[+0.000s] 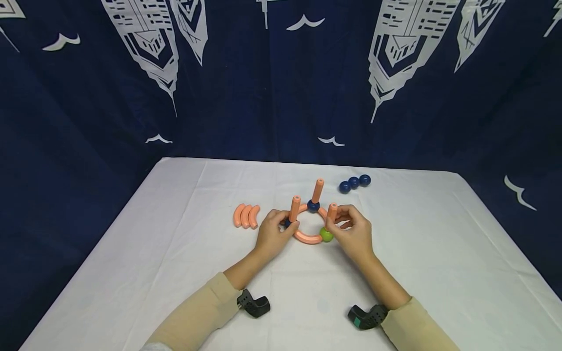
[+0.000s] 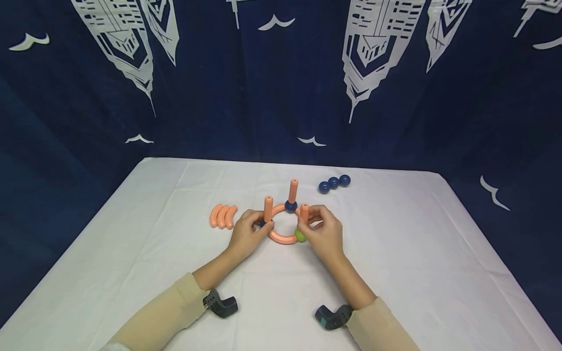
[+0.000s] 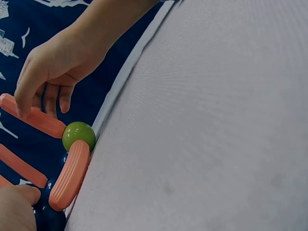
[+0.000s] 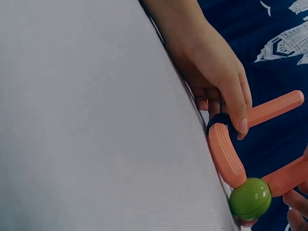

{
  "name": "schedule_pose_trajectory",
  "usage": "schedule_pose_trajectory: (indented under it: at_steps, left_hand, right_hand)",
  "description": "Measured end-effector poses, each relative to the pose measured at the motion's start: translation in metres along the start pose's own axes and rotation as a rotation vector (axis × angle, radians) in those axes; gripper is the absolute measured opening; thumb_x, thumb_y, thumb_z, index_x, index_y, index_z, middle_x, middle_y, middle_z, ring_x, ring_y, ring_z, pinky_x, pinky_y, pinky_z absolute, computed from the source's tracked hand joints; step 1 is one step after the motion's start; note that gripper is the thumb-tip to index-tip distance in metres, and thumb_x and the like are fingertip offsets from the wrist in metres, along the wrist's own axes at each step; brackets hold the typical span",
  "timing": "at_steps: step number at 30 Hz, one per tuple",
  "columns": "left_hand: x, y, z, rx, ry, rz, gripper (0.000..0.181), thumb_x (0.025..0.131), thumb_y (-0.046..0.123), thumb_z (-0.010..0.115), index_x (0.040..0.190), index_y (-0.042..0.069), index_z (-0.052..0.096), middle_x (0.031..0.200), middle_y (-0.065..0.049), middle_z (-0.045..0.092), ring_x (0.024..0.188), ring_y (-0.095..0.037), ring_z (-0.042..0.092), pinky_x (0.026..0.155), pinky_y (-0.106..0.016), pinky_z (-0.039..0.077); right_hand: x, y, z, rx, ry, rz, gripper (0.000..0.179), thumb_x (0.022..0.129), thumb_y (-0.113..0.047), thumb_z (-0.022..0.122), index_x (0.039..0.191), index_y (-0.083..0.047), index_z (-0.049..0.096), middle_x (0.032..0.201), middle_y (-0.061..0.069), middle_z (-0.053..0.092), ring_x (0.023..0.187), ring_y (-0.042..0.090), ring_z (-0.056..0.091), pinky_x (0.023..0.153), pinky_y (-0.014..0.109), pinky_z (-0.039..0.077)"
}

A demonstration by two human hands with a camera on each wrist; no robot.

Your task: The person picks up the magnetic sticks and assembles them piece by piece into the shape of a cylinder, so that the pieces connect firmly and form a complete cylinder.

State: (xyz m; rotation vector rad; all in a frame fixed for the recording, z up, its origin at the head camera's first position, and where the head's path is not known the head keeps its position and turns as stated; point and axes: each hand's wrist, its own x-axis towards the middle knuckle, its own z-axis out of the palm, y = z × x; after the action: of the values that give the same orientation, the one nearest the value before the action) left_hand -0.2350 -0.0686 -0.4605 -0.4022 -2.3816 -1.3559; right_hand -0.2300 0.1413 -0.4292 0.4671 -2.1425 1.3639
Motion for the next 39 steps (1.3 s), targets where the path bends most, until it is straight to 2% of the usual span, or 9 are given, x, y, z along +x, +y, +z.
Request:
schedule_pose_trajectory:
  at_steps: [8,16,25,36,39]
  left_hand:
    - [0.000,0.000,0.000,-0.001,0.004,0.005,0.022,0.088,0.018,0.072,0.107,0.007,0.071,0.093,-0.004,0.058,0.083,-0.017,0.058,0.069,-0.025,0.045]
    - [0.000,0.001,0.000,0.002,-0.001,0.001,0.022,0.089,0.019,0.071,0.107,0.007,0.071,0.094,-0.005,0.059,0.084,-0.018,0.058,0.070,-0.026,0.044]
    - [0.000,0.000,0.000,0.023,0.007,-0.015,0.023,0.088,0.018,0.071,0.108,0.006,0.070,0.095,-0.006,0.058,0.085,-0.018,0.057,0.070,-0.027,0.044]
    - [0.000,0.000,0.000,0.063,0.077,-0.061,0.028,0.087,0.020,0.074,0.108,0.002,0.068,0.098,-0.010,0.057,0.087,-0.022,0.058,0.076,-0.034,0.048]
    - [0.000,0.000,0.000,0.071,0.116,-0.093,0.026,0.085,0.022,0.076,0.100,0.003,0.066,0.091,-0.007,0.056,0.081,-0.019,0.057,0.074,-0.031,0.048]
  right_hand:
    - [-0.006,0.010,0.001,-0.074,-0.084,0.013,0.020,0.073,-0.001,0.078,0.090,-0.001,0.068,0.076,0.004,0.065,0.070,0.022,0.061,0.058,0.026,0.046]
    - [-0.009,0.021,0.001,-0.126,-0.163,-0.003,0.017,0.071,-0.004,0.080,0.081,-0.003,0.065,0.073,0.001,0.058,0.062,0.021,0.053,0.055,0.021,0.041]
    - [-0.011,0.023,0.003,-0.072,-0.187,0.004,0.017,0.072,-0.004,0.081,0.079,-0.003,0.065,0.073,0.001,0.057,0.064,0.020,0.054,0.056,0.023,0.045]
    - [-0.012,0.022,0.004,-0.002,-0.256,0.011,0.018,0.073,-0.004,0.083,0.083,-0.004,0.068,0.075,0.001,0.059,0.065,0.019,0.056,0.057,0.025,0.048]
    - [-0.012,0.012,0.003,0.016,-0.276,0.025,0.018,0.074,-0.001,0.082,0.084,-0.001,0.068,0.076,0.006,0.060,0.065,0.027,0.057,0.057,0.027,0.048]
